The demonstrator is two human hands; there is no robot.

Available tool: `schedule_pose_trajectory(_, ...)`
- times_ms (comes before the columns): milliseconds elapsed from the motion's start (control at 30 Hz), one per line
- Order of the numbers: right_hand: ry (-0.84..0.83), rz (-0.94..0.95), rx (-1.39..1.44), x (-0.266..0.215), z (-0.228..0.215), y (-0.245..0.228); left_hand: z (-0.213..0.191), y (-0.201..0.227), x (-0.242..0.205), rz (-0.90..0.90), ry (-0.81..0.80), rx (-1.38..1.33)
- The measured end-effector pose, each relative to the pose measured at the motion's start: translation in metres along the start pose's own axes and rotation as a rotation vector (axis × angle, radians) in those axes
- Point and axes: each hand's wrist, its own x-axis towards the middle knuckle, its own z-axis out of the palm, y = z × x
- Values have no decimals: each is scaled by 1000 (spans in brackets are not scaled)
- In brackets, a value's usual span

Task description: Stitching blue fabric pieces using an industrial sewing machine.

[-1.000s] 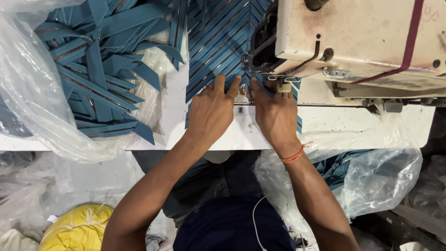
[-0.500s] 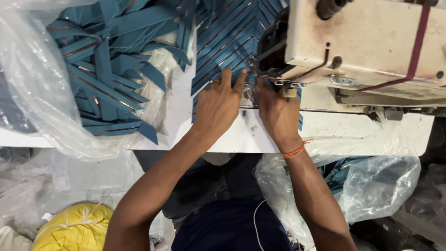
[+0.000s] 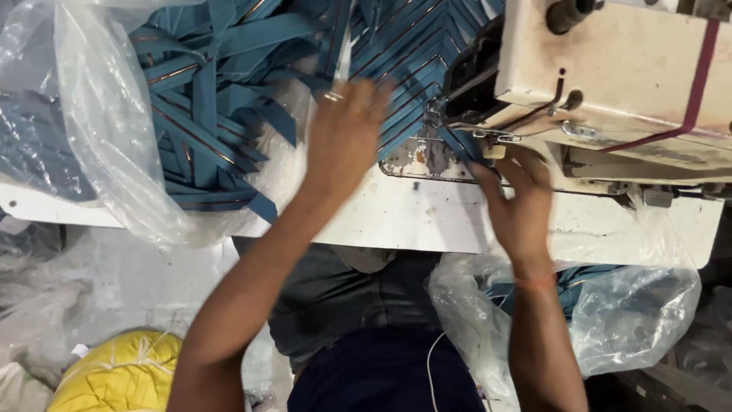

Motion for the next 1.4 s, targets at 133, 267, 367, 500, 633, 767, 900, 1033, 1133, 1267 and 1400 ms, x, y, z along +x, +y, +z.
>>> schedule_pose_trajectory(133,-181,318,19,-64,-87,16,-9,-65,-3,-16,46,266)
schedule_pose_trajectory(267,-558,770,-147,-137,-112,61,-19,-72,-4,19,169,82)
schedule_pose_trajectory(367,-457,587,-163,-187,-98,83,-39,-44,-9,68,278,-92)
schedule_pose_trajectory(500,-106,715,-208,-257,-81,133,-44,-6,-26,90,270,-216)
schedule_pose_trajectory(633,-262,549,181,-258,-55,153,-14,25,-42,74,175,-203)
schedule_pose_trajectory(767,-428,479,-164,-305,-28,204,-7,40,-51,21,43,-169)
schedule_pose_trajectory(900,-479,230,42,-276,-46,172,-1,33,-62,45,-36,-136)
schedule_pose_trajectory(1033,-555,1239,203,-298,-33,214,5,31,-65,45,-26,-155)
schedule_pose_trajectory(1133,-572,516,-100,-297,-45,232,6,28,-68,-14,-35,-226)
schedule_pose_trajectory(1267,-651,774,-81,-232,-123,171,-11,21,-70,-103,-37,-286)
schedule_pose_trajectory(1400,-541,590,214,-155,-179,71,-15,36,-53,-6,-27,-370)
